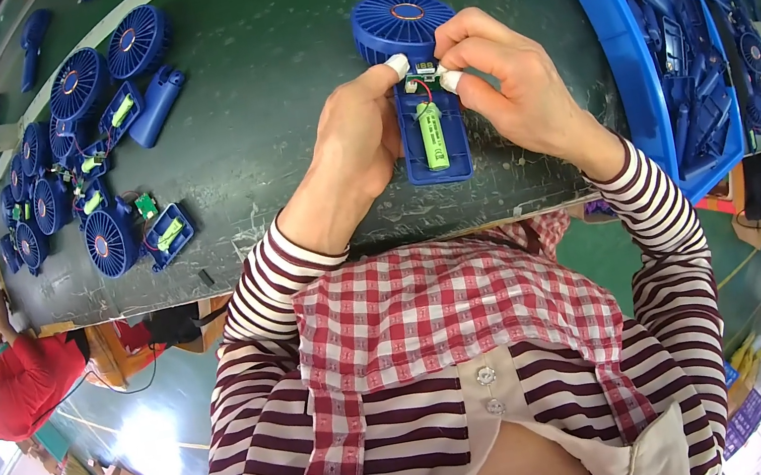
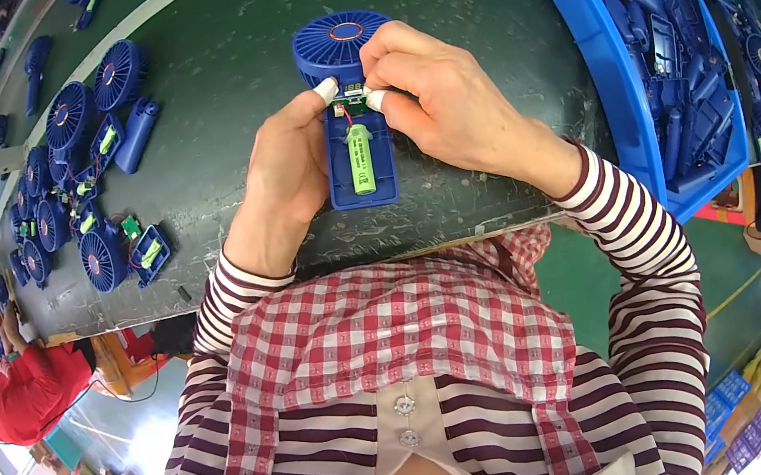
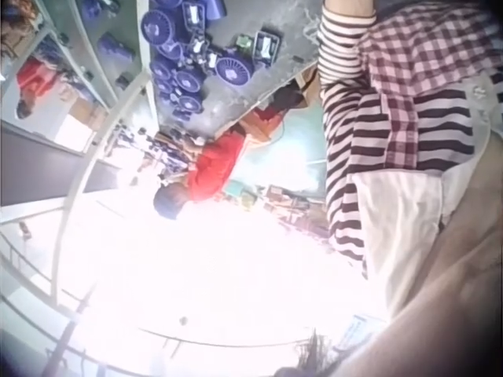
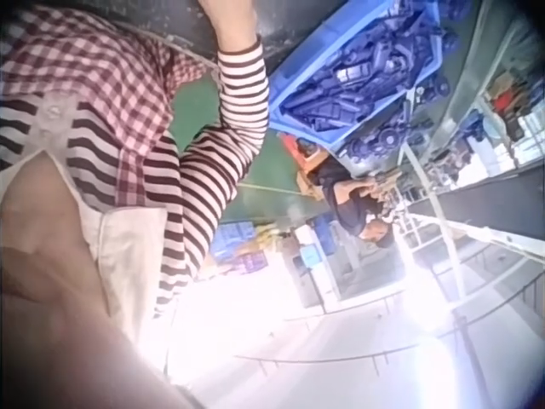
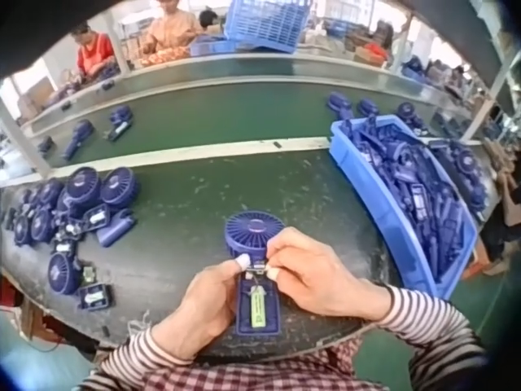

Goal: The person assembles portable fans by fitting circuit boards and wiring into the fan bodies, snapping plastic handle covers into place by hand, and setting the assembled fans onto the conveyor belt.

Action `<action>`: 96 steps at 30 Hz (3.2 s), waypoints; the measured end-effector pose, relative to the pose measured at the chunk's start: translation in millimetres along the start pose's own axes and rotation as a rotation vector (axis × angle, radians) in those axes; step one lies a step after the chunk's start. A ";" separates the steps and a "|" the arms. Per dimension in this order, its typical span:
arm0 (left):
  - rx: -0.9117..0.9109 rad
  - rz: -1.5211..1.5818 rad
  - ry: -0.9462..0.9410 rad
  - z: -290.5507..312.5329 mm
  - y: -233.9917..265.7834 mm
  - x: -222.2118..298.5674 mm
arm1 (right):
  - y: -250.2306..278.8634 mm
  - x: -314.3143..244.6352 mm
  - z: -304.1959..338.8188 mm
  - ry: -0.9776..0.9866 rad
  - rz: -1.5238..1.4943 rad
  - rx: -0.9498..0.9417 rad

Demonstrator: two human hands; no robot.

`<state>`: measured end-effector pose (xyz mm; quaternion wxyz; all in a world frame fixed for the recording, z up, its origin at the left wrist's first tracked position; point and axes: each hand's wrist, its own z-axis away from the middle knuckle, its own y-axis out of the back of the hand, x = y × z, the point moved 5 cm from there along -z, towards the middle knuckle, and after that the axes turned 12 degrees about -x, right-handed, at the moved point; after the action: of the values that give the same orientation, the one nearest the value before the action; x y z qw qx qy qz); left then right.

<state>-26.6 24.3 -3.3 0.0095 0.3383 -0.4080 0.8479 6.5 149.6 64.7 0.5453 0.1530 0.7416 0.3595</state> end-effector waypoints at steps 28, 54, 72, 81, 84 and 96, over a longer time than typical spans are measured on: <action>-0.086 -0.066 0.094 4.3 -1.8 -4.6 | -15.5 -7.0 5.3 0.174 0.338 -0.083; -0.064 -0.136 0.183 -3.1 8.6 -29.9 | -23.9 10.5 15.0 -0.091 0.399 -0.094; -0.082 -0.272 -0.193 -9.8 1.8 -13.0 | -25.9 23.4 30.5 -0.221 -0.098 0.169; -0.029 -0.242 -0.284 -6.8 -9.1 -3.4 | -47.3 47.3 31.1 -0.468 -0.804 0.368; -0.020 -0.286 -0.296 -0.1 -17.0 -4.8 | -47.0 43.0 35.7 -0.645 -1.049 0.244; -0.085 -0.344 -0.046 -18.3 3.7 -21.7 | 65.7 23.2 86.1 -0.574 -0.045 0.245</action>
<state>-21.4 40.2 -26.5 0.1593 0.4217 -0.3798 0.8078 66.4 241.1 81.8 0.7177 0.2967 0.5983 0.1973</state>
